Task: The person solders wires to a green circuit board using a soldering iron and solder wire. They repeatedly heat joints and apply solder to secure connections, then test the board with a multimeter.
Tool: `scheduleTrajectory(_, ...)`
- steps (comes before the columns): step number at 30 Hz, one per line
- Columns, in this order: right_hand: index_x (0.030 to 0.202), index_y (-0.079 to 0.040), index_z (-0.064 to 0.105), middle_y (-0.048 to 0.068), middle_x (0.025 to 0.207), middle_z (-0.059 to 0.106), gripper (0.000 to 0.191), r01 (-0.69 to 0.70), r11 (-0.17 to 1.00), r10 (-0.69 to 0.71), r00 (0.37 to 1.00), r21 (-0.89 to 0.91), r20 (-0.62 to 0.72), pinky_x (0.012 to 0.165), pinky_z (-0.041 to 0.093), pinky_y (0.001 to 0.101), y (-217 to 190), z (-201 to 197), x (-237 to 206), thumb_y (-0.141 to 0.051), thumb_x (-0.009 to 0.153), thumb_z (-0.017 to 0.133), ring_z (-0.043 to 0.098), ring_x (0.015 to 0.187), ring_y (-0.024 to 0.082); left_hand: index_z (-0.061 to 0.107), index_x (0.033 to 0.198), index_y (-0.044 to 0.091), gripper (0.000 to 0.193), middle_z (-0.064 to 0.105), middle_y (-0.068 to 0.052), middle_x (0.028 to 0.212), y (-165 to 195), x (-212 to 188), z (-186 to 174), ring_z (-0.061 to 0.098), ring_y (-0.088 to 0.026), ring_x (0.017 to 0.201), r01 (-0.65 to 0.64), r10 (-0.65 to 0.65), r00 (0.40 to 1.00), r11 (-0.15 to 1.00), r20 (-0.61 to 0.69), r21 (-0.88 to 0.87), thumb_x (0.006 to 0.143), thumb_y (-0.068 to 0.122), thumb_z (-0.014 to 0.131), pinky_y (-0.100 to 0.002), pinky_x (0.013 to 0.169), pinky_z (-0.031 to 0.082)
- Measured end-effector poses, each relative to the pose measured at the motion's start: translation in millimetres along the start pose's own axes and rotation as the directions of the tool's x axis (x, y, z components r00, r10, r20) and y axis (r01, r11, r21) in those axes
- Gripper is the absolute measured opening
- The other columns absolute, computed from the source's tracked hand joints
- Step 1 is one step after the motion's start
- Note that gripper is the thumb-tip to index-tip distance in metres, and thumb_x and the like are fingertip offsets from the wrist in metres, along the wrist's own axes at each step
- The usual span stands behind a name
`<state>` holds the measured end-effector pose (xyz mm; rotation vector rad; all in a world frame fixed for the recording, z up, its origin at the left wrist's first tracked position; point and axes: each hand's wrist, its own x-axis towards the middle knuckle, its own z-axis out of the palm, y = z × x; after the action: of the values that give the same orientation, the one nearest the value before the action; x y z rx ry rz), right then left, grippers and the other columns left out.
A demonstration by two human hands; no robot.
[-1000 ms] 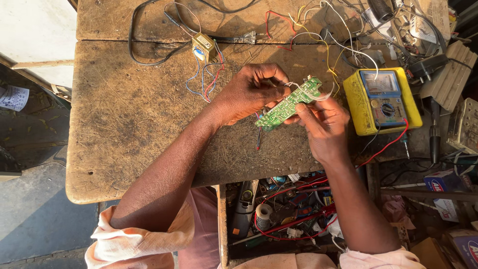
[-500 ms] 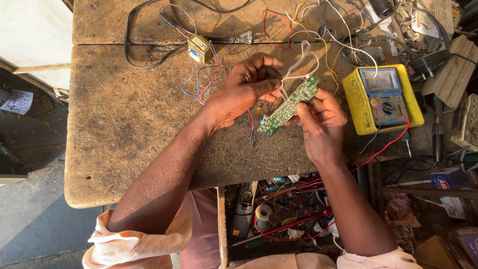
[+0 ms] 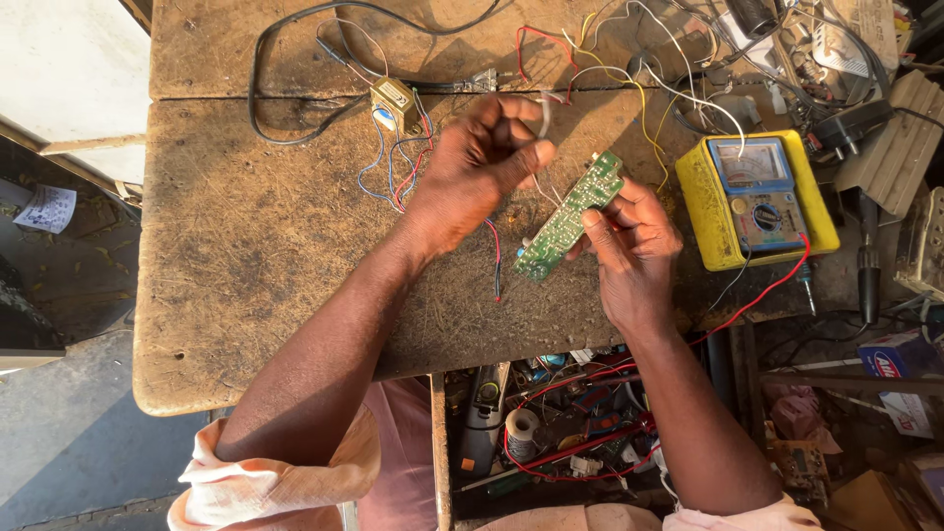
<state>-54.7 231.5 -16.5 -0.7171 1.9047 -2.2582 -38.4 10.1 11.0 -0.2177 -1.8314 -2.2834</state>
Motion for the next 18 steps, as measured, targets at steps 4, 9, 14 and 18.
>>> scheduleTrajectory(4, 0.140, 0.004, 0.054, 0.012, 0.112, 0.069, 0.037, 0.000, 0.999, 0.000, 1.000, 0.038, 0.002, 0.071, 0.059, 0.0317, 1.3, -0.5, 0.2, 0.000, 0.105, 0.064, 0.066, 0.086, 0.014, 0.059, 0.125, 0.000, 0.027, 0.068, -0.004, 0.094, 5.0, 2.9, -7.6, 0.070, -0.013, 0.085, -0.017, 0.014, 1.000, 0.989, -0.023, -0.145, 0.101, 0.006, 0.070, -0.028, 0.075, 0.060)
scheduleTrajectory(9, 0.139, 0.004, 0.054, 0.012, 0.113, 0.069, 0.036, 0.016, 0.998, -0.016, 1.000, 0.058, -0.002, 0.073, 0.060, 0.0326, 1.2, -0.7, 1.4, 0.000, 0.105, 0.064, 0.066, 0.088, 0.015, 0.050, 0.131, -0.002, 0.037, 0.064, -0.009, 0.102, 11.4, 3.9, -13.0, 0.072, -0.019, 0.087, 0.017, -0.042, 0.998, 0.908, -0.048, -0.419, 0.099, 0.006, 0.067, -0.032, 0.079, 0.063)
scheduleTrajectory(14, 0.139, 0.004, 0.054, 0.012, 0.116, 0.069, 0.035, 0.024, 0.993, -0.021, 0.999, 0.113, -0.026, 0.074, 0.060, 0.0331, 2.6, -3.5, 1.7, 0.000, 0.105, 0.063, 0.066, 0.089, 0.014, 0.044, 0.138, -0.002, 0.052, 0.060, -0.011, 0.106, 14.5, 8.0, -20.2, 0.066, -0.020, 0.076, -0.132, 0.022, 0.969, 0.887, -0.245, -0.442, 0.097, 0.014, 0.073, -0.034, 0.068, 0.057)
scheduleTrajectory(18, 0.140, 0.003, 0.054, 0.013, 0.113, 0.069, 0.035, 0.027, 0.988, -0.024, 0.999, 0.154, -0.021, 0.076, 0.061, 0.0331, 3.9, -6.6, 2.4, 0.000, 0.106, 0.063, 0.067, 0.089, 0.015, 0.051, 0.131, -0.001, 0.058, 0.071, -0.016, 0.108, 11.4, 10.9, -15.1, 0.068, -0.016, 0.080, 0.106, -0.152, 0.973, 0.962, -0.173, -0.251, 0.090, 0.027, 0.081, -0.030, 0.067, 0.060)
